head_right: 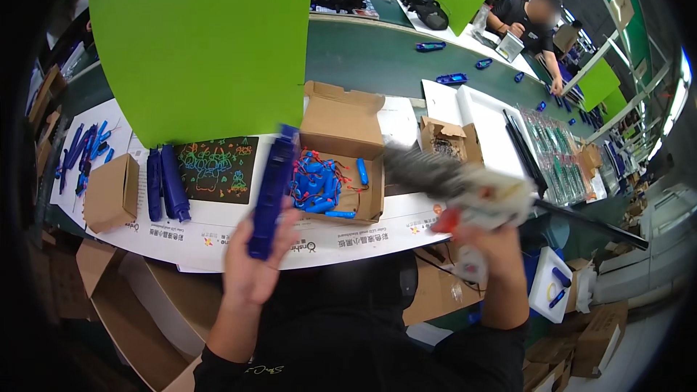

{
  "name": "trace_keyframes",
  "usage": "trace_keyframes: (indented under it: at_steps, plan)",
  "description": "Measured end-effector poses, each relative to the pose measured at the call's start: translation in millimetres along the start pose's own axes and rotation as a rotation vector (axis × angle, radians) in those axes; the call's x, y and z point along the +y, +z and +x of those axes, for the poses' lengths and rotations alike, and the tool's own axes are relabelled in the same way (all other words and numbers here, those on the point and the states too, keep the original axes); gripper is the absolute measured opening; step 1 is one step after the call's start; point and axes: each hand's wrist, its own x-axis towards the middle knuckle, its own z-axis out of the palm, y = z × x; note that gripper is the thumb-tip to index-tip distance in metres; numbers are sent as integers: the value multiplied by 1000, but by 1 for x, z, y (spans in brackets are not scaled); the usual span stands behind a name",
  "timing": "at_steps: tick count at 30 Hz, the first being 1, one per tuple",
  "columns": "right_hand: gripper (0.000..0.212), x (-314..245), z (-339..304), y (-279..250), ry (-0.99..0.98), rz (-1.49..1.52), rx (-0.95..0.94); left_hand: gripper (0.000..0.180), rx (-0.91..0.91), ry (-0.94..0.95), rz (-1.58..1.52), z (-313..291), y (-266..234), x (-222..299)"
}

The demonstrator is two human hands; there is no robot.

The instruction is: The recorder is assembling electronic components using a hot glue gun and placing wires into blue plastic housings.

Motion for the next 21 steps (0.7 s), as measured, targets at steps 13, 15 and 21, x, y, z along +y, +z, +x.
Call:
trace_keyframes:
  at_steps: [13, 15, 21]
  plan:
    - [48, 90, 23, -101, 402, 357, 450, 48, 88, 28, -167, -11, -17, 27]
    - [49, 93, 25, -100, 443, 255, 479, 48, 89, 37, -189, -14, -18, 29]
    - [49, 109, 23, -123, 590, 64, 529, 49, 39, -51, -147, -4, -13, 22]
